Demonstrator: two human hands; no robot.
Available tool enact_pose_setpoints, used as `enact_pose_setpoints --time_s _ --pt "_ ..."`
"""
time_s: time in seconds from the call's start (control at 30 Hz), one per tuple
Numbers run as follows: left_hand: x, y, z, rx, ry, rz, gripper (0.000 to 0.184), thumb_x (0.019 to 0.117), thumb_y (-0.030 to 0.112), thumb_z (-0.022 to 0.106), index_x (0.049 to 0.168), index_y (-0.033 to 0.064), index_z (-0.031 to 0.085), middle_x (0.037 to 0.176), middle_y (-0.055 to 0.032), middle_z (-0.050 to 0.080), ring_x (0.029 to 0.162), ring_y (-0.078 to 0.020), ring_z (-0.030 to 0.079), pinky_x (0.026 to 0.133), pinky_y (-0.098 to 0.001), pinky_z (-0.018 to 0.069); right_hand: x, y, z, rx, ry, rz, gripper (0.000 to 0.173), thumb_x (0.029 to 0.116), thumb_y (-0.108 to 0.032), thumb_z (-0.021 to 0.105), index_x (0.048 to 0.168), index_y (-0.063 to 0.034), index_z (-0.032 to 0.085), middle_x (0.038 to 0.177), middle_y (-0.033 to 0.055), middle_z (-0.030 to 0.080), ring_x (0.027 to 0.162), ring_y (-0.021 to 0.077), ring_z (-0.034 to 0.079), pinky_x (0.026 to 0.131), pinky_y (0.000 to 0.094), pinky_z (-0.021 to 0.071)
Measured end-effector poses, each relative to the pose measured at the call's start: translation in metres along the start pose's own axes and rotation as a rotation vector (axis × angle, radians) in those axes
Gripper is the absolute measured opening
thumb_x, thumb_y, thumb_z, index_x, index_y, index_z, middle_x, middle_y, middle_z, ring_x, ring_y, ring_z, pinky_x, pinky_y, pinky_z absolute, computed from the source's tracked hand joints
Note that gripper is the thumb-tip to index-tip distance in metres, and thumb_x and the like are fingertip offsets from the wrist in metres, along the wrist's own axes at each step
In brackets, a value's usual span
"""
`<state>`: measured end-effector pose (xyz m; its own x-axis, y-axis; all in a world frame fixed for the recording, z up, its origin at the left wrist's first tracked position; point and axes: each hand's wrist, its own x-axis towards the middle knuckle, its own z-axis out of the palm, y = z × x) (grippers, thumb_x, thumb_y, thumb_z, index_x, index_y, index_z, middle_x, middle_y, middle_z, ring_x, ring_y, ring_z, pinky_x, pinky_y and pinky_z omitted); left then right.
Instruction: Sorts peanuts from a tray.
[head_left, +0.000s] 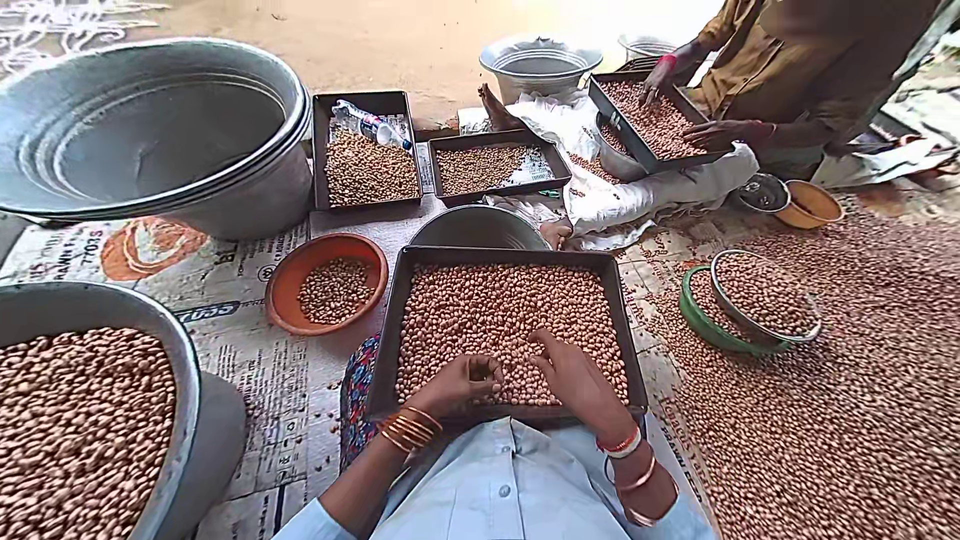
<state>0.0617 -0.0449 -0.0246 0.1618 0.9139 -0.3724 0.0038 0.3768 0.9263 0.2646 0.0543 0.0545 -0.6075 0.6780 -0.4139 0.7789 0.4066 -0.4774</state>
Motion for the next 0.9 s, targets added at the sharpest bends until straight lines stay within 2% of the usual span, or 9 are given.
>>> enact_pose_setpoints --time_s 0.1,0.17,0.27,0.37,0.47,0.57,0.7,0.8,0.9 --pt "-0.013 -0.003 -0.014 0.115 0.215 0.045 0.008 0.0912 0.002 0.066 0.098 0.0053 0.067 0.073 0.0093 0.058 0.062 0.0009 0.051 0.063 -0.0196 0.0457 -0.012 0.017 -0.028 -0.146 -0.023 0.372 0.04 0.1106 -0.027 0.045 0.144 -0.0057 0.049 0.109 0.025 0.069 0.107 0.0434 0.068 0.093 0.0576 0.0518" --pt "-0.022 -0.012 -0.023 0.301 0.34 0.05 0.013 0.0919 0.006 0.065 0.104 0.0055 0.069 0.068 0.0074 0.053 0.057 -0.002 0.045 0.058 -0.0233 0.0414 -0.011 0.033 -0.027 -0.145 -0.064 0.47 0.046 0.1094 -0.033 0.049 0.141 -0.0009 0.049 0.116 0.0263 0.068 0.114 0.0432 0.066 0.096 0.0574 0.0506" --pt "-0.032 -0.022 -0.029 0.368 0.404 0.026 0.013 0.0938 0.009 0.064 0.105 0.007 0.07 0.069 0.0059 0.056 0.055 -0.0024 0.046 0.057 -0.0236 0.042 0.006 0.023 0.0 -0.125 -0.142 0.447 0.066 0.1059 -0.039 0.054 0.153 0.0022 0.033 0.119 0.0261 0.067 0.117 0.0414 0.065 0.1 0.0552 0.0497" --pt "-0.035 -0.023 -0.03 0.332 0.448 0.017 0.013 0.0962 0.009 0.064 0.108 0.0061 0.07 0.069 0.0048 0.057 0.054 -0.0023 0.046 0.056 -0.0223 0.0423 0.028 0.0 0.032 0.001 -0.107 0.189 0.076 0.1027 -0.04 0.061 0.159 -0.0034 0.025 0.12 0.0234 0.067 0.113 0.0392 0.067 0.099 0.0534 0.0514" --pt "-0.037 -0.022 -0.034 0.347 0.526 0.057 0.016 0.0959 0.012 0.064 0.11 0.0076 0.07 0.071 0.0059 0.057 0.057 -0.002 0.046 0.059 -0.0239 0.0415 0.054 -0.001 0.03 0.23 0.092 -0.126 0.052 0.1025 -0.027 0.062 0.15 -0.0121 0.048 0.121 0.0135 0.07 0.089 0.0257 0.072 0.08 0.0431 0.0586" --pt "-0.047 -0.023 -0.041 0.377 0.568 0.078 0.019 0.0961 0.014 0.062 0.112 0.0072 0.07 0.075 0.0042 0.06 0.061 -0.0037 0.049 0.063 -0.0268 0.0442 0.081 0.005 0.008 0.118 0.473 -0.15 0.022 0.1 -0.015 0.062 0.115 -0.0056 0.074 0.103 0.0152 0.074 0.088 0.0302 0.072 0.08 0.0487 0.0567" --pt "-0.051 -0.023 -0.045 0.385 0.557 0.063 0.019 0.0965 0.016 0.06 0.111 0.0074 0.07 0.076 0.0051 0.06 0.063 -0.0028 0.051 0.065 -0.0263 0.0452 0.112 0.013 -0.005 -0.057 0.477 -0.074 0.024 0.0975 -0.023 0.07 0.114 -0.0066 0.075 0.102 0.0195 0.072 0.091 0.0386 0.071 0.078 0.0581 0.0548" --pt "-0.049 -0.022 -0.042 0.422 0.528 0.043 0.019 0.0978 0.017 0.061 0.112 0.0087 0.071 0.073 0.0043 0.059 0.061 -0.005 0.049 0.063 -0.0293 0.0441 0.122 0.013 0.0 -0.11 0.403 -0.045 0.026 0.0973 -0.024 0.07 0.115 -0.0062 0.074 0.108 0.0194 0.072 0.098 0.039 0.07 0.082 0.0592 0.0539" --pt "-0.046 -0.02 -0.035 0.485 0.491 0.027 0.018 0.099 0.017 0.061 0.111 0.0089 0.071 0.07 0.0028 0.057 0.058 -0.0078 0.048 0.062 -0.0316 0.0444 0.119 0.015 0.002 -0.06 0.423 -0.06 0.024 0.0965 -0.022 0.07 0.114 -0.0055 0.075 0.102 0.0182 0.072 0.093 0.0382 0.07 0.08 0.059 0.054"
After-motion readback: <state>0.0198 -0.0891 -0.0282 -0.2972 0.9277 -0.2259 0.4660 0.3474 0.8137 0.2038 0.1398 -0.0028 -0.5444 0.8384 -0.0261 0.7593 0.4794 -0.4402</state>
